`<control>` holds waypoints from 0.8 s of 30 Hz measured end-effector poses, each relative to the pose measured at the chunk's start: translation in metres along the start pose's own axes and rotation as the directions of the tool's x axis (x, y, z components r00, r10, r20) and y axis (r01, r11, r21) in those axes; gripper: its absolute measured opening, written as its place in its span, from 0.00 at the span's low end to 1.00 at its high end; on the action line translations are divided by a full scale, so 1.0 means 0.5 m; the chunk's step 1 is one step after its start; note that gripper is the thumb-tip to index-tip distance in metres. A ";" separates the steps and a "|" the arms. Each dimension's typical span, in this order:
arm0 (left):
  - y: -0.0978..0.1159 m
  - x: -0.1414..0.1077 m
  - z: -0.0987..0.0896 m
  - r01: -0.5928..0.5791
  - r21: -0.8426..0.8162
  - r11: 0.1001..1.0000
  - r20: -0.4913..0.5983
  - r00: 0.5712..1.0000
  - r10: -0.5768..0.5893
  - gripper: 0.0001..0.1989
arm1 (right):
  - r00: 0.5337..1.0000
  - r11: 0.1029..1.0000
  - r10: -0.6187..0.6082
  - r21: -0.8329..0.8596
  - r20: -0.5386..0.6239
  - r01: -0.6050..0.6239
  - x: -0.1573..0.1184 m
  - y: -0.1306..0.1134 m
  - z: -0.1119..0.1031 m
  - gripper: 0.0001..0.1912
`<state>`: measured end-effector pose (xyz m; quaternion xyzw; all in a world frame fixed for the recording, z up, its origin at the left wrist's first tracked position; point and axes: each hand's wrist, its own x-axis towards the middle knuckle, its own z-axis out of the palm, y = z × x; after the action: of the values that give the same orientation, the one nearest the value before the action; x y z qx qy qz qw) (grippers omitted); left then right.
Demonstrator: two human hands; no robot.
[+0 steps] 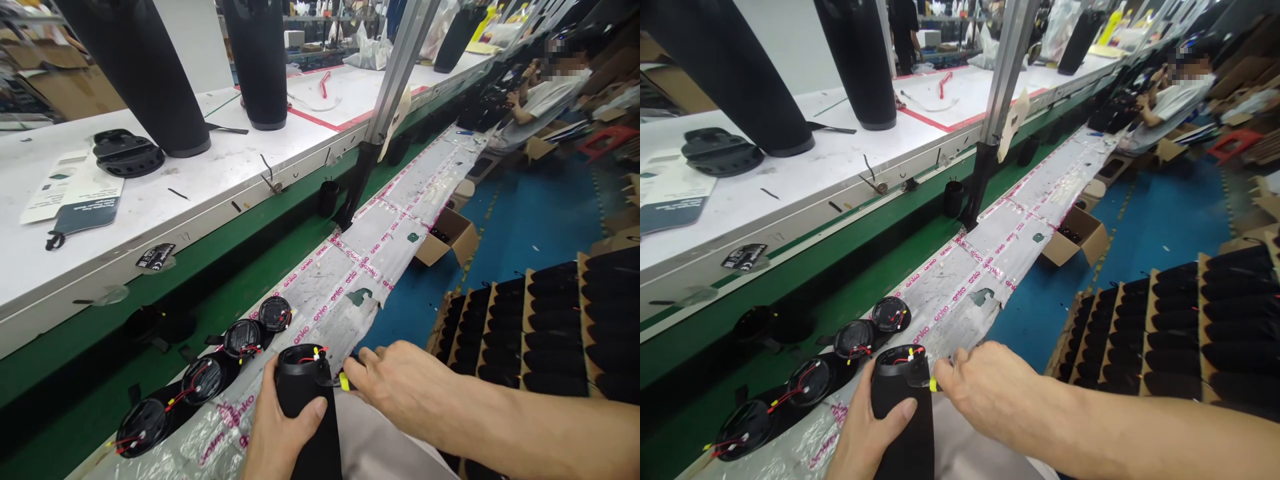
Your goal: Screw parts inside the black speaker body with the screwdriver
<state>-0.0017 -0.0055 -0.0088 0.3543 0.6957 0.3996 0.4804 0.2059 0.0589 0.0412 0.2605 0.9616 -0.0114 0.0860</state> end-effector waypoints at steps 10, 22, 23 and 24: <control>0.005 0.010 -0.012 0.026 -0.049 0.998 0.044 0.999 -0.024 0.43 | 0.998 0.997 0.060 0.042 -0.013 -0.060 0.014 -0.001 0.016 0.07; -0.006 0.018 -0.004 0.051 -0.240 0.970 0.150 0.989 -0.015 0.40 | 0.996 0.998 0.038 0.062 -0.086 -0.033 0.005 0.018 0.014 0.08; -0.009 0.018 -0.005 0.051 -0.225 0.973 0.146 0.989 -0.018 0.41 | 0.996 0.998 0.033 0.060 -0.085 -0.028 0.006 0.018 0.015 0.07; -0.011 0.019 -0.005 0.049 -0.223 0.974 0.152 0.988 -0.015 0.42 | 0.996 0.998 0.027 0.053 -0.085 -0.023 0.008 0.019 0.016 0.06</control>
<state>-0.0076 0.0000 -0.0167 0.3151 0.6136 0.4408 0.5744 0.2086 0.0683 0.0328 0.2748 0.9604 -0.0241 0.0379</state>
